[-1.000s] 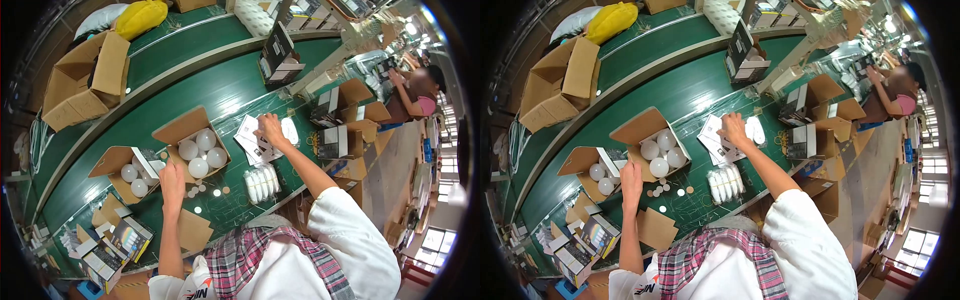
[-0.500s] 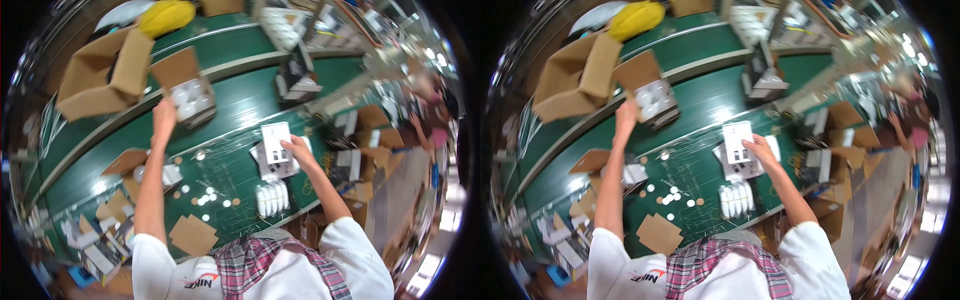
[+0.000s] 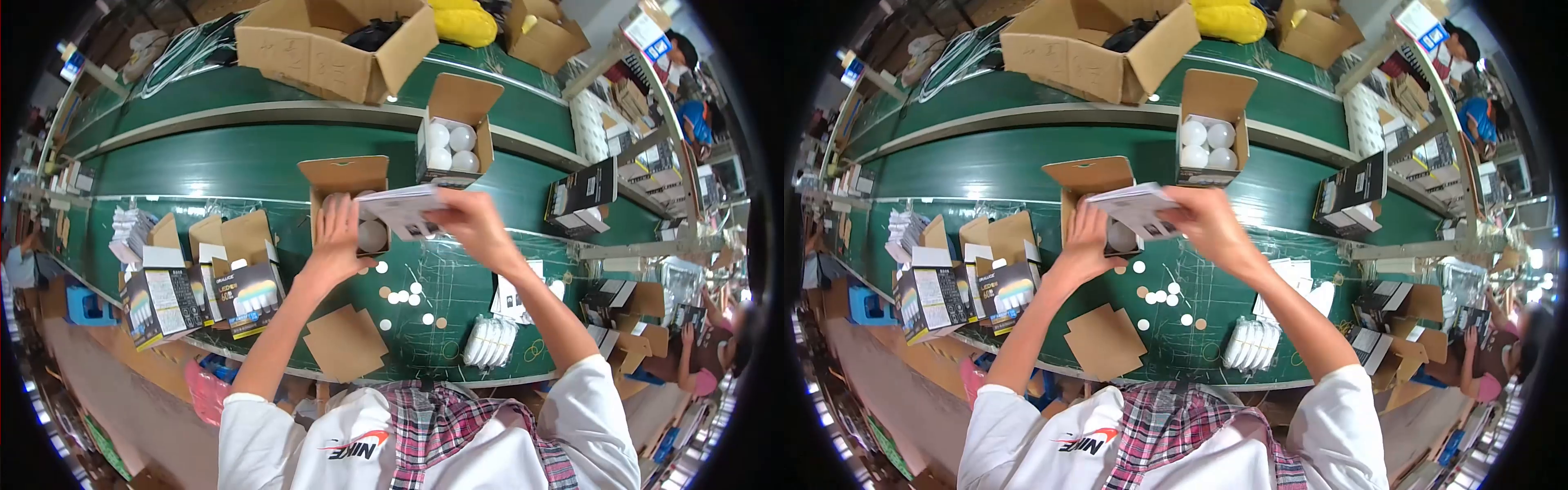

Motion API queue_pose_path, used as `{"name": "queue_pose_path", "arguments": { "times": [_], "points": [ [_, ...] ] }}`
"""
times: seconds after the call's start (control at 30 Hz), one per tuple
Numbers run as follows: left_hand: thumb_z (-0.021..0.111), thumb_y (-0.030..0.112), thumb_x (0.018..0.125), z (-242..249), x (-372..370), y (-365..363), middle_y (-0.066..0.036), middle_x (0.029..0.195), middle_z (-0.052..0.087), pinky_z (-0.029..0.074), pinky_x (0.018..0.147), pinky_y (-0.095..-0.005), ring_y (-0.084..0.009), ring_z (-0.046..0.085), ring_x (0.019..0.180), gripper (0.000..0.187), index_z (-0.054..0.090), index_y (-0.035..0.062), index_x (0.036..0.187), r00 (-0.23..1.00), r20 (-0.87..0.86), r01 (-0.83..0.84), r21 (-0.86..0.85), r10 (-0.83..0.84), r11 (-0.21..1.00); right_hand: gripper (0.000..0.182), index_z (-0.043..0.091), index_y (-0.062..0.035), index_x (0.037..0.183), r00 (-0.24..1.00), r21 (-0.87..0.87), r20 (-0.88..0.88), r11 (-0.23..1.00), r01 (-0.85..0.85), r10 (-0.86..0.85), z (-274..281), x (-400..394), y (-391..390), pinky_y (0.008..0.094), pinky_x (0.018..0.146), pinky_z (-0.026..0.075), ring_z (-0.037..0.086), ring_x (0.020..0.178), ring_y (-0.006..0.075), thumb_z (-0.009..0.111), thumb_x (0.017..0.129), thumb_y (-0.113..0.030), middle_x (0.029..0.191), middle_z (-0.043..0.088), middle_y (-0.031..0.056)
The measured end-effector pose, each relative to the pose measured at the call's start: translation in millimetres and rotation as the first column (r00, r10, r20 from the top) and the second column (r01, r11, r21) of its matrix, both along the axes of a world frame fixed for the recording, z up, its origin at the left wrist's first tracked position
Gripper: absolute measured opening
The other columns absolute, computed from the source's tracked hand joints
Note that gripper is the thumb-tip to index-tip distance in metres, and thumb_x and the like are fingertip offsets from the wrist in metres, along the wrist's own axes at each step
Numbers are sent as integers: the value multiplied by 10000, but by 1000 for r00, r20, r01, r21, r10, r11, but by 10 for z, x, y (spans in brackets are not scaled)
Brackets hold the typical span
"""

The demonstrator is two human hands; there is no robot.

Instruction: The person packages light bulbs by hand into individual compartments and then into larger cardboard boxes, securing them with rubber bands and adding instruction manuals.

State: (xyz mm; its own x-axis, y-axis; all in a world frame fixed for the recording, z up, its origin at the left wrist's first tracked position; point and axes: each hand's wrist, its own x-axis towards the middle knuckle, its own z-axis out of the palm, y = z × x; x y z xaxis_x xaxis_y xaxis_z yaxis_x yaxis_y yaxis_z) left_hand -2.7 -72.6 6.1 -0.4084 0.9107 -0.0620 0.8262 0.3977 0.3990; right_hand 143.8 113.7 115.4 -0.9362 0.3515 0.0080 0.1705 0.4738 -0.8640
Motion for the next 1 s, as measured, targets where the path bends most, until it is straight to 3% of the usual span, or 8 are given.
{"name": "queue_pose_path", "arguments": {
  "times": [0.03, 0.27, 0.73, 0.83, 0.87, 0.9, 0.93, 1.0],
  "points": [
    [836, 277, 603, -41, -16, 48, -202, 1414, 279, 175, 1106, -538, -425, 187, 1353, 1042, 233, -40, 1391, 1000, 23, 13, -179, -9, 984, 213, 652, -3, 992, 997, 85, -49, 995, -59, 63, 2, -257, -125, 330, 665, 508, 645, 724, 245, 589, 790, 24, 841, 661, 189],
    [810, 192, 645, -300, 87, -49, -179, 1470, 172, 147, 1142, -484, -395, 133, 1381, 1038, 156, 2, 1427, 998, 7, -57, 82, 57, 995, 162, 592, 11, 888, 968, 691, 159, 679, -250, 194, -427, -1131, -451, 435, 661, 500, 624, 784, 378, 589, 727, -14, 766, 623, 200],
    [779, 154, 650, -439, 101, -86, -183, 1389, 313, 253, 1108, -473, -384, 226, 1349, 874, 301, -30, 1358, 997, 11, -82, 226, 81, 971, 162, 577, -10, 861, 938, 727, 321, 601, -332, 129, -893, -1268, -543, 408, 629, 527, 646, 781, 348, 630, 712, -42, 770, 631, 183],
    [528, 79, 853, -681, 78, -74, -257, 1473, 170, 179, 1151, -413, -417, 125, 1389, 732, 100, -43, 1435, 911, 411, -112, 166, 35, 980, 160, 616, -64, 887, 891, 817, 451, 377, -436, 51, -798, -1251, -568, 351, 641, 542, 670, 786, 265, 634, 728, -72, 817, 662, 115],
    [382, 184, 941, -664, 76, -89, -274, 1484, 135, 103, 1161, -419, -394, 134, 1396, 630, 84, -77, 1432, 992, 111, 54, 68, -61, 996, 157, 657, -95, 864, 865, 797, 502, 397, -456, -16, -755, -1298, -581, 325, 676, 556, 676, 849, 234, 687, 712, -117, 897, 675, 89],
    [327, 281, 957, -944, 76, -1, -279, 1489, 122, 53, 1160, -454, -392, 111, 1402, 659, 76, -107, 1427, 976, 216, -14, 198, -29, 980, 154, 657, -101, 870, 855, 792, 519, 377, -481, 1, -772, -1319, -541, 334, 673, 555, 675, 846, 244, 679, 718, -112, 886, 672, 84],
    [663, 16, 695, -868, 137, -65, -235, 1482, 165, 179, 1150, -427, -385, 128, 1397, 938, 122, 33, 1460, 998, 55, -19, 438, -6, 899, 172, 649, -94, 868, 879, 824, 476, 332, -460, 37, -772, -1307, -503, 340, 666, 554, 675, 832, 260, 688, 700, -101, 863, 668, 87],
    [673, 46, 699, -664, 131, -96, -217, 1493, 160, 202, 1139, -472, -417, 94, 1400, 918, 151, 4, 1454, 975, 216, -115, 329, 44, 937, 310, 590, -58, 930, 897, 832, 437, 351, -430, 66, -857, -1253, -441, 349, 641, 552, 675, 800, 278, 703, 642, -57, 846, 657, 127]
  ]
}}
